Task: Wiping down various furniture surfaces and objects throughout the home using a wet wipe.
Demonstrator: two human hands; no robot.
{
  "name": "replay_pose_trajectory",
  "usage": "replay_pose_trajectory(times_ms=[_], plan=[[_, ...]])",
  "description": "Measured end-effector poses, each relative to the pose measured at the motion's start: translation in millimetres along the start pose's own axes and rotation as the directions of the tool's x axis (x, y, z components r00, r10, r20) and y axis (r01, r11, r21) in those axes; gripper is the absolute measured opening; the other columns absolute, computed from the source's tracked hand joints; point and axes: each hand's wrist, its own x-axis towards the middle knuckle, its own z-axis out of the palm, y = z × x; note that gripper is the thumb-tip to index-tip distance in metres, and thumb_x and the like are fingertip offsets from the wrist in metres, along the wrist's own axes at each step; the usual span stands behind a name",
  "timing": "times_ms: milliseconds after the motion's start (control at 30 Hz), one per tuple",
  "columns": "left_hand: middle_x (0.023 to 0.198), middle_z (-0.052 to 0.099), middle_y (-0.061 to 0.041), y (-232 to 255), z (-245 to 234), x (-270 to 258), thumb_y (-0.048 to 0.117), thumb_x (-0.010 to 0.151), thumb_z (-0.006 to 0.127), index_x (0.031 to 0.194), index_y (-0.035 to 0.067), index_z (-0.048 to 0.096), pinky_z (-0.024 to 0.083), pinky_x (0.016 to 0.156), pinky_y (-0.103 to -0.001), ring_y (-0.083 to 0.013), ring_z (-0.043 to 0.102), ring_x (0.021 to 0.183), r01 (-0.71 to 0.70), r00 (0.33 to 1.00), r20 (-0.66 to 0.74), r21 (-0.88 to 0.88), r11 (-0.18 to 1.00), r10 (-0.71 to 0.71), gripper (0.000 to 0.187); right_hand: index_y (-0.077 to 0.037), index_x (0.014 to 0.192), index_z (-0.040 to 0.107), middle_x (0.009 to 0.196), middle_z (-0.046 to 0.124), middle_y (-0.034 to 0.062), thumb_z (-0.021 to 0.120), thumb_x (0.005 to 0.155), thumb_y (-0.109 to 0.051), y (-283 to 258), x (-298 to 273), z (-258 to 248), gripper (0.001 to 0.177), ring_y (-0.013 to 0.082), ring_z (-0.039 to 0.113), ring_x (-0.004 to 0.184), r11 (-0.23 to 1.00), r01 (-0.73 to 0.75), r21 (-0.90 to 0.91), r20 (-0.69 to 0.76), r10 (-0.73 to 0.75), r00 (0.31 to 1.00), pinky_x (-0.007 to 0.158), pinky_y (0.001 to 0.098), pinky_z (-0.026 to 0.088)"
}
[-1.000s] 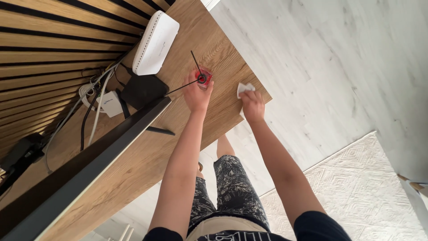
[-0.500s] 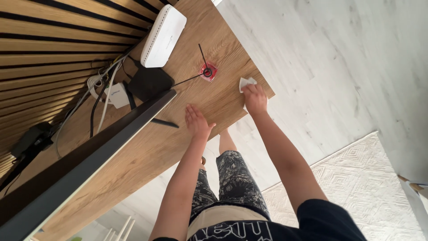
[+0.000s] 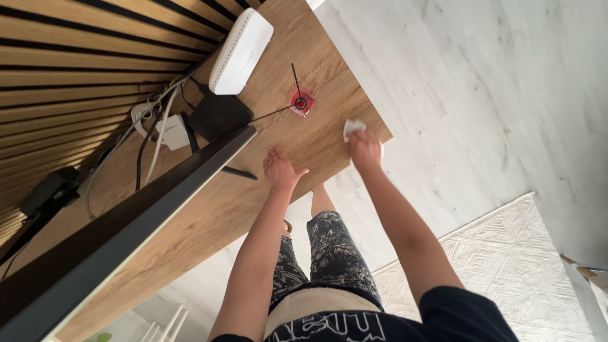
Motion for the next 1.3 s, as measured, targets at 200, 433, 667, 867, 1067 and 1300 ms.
replay_pose_trajectory(times_ms=[200, 433, 667, 867, 1067, 1300], plan=[[0.162, 0.029, -0.025, -2, -9, -3, 0.07, 0.063, 0.086, 0.156, -0.007, 0.02, 0.027, 0.121, -0.044, -0.0296, 0.032, 0.151, -0.027, 0.998, 0.049, -0.004, 1.0, 0.027, 0.138, -0.016, 0.096, 0.077, 0.101, 0.07, 0.0, 0.063, 0.084, -0.005, 10, -15, 10, 0.022, 0.025, 0.064, 0.102, 0.996, 0.091, -0.009, 0.053, -0.09, 0.995, 0.092, 0.0383, 0.054], [0.159, 0.035, -0.028, -11, -10, -7, 0.069, 0.063, 0.086, 0.154, -0.009, 0.025, 0.031, 0.12, -0.043, -0.0322, 0.037, 0.149, -0.089, 0.994, -0.069, -0.069, 0.994, 0.084, 0.134, -0.014, 0.093, 0.075, 0.103, 0.071, 0.0034, 0.063, 0.085, -0.009, 0, -4, 73, 0.015, 0.0275, 0.064, 0.102, 0.997, 0.08, 0.013, -0.125, -0.078, 0.989, 0.093, 0.045, 0.052], [0.144, 0.055, -0.028, 30, -38, 26, 0.06, 0.076, 0.087, 0.153, -0.002, 0.037, 0.042, 0.114, -0.049, -0.0422, 0.052, 0.135, -0.232, 0.92, -0.388, -0.444, 0.866, 0.047, 0.112, -0.003, 0.126, 0.069, 0.116, 0.065, 0.0206, 0.068, 0.087, -0.019, -115, -82, 112, 0.042, 0.0398, 0.059, 0.109, 0.89, 0.194, 0.413, 0.246, -0.314, 0.917, 0.095, 0.0507, 0.046], [0.132, 0.06, -0.025, 62, -68, 77, 0.037, 0.065, 0.089, 0.141, -0.002, 0.047, 0.046, 0.1, -0.052, -0.0443, 0.058, 0.118, -0.429, 0.804, -0.592, -0.511, 0.745, 0.057, 0.095, -0.009, 0.165, 0.023, 0.172, 0.018, 0.0108, 0.05, 0.097, -0.053, -37, -6, 42, 0.085, 0.0291, 0.014, 0.158, 0.951, 0.14, -0.276, 0.332, -0.043, 0.942, 0.127, 0.0537, 0.01], [0.123, 0.065, -0.016, 28, -64, 28, 0.022, 0.077, 0.085, 0.13, 0.007, 0.059, 0.049, 0.102, -0.048, -0.0371, 0.061, 0.117, -0.533, 0.751, -0.646, -0.464, 0.708, 0.142, 0.062, -0.003, 0.164, 0.02, 0.173, 0.014, 0.0155, 0.048, 0.103, -0.05, -42, 17, 63, 0.081, 0.0339, 0.009, 0.159, 0.942, -0.103, -0.32, 0.163, 0.162, 0.973, 0.127, 0.0526, 0.007], [0.127, 0.063, -0.015, -1, -87, -64, 0.012, 0.069, 0.086, 0.129, 0.007, 0.06, 0.05, 0.103, -0.046, -0.0364, 0.059, 0.119, -0.471, 0.792, -0.598, -0.477, 0.742, 0.118, 0.065, -0.028, 0.169, 0.011, 0.174, 0.012, -0.003, 0.058, 0.089, -0.047, -105, 109, 55, 0.094, 0.0229, 0.011, 0.157, 0.631, 0.682, -0.37, 0.6, -0.398, 0.694, 0.123, 0.0455, 0.005]])
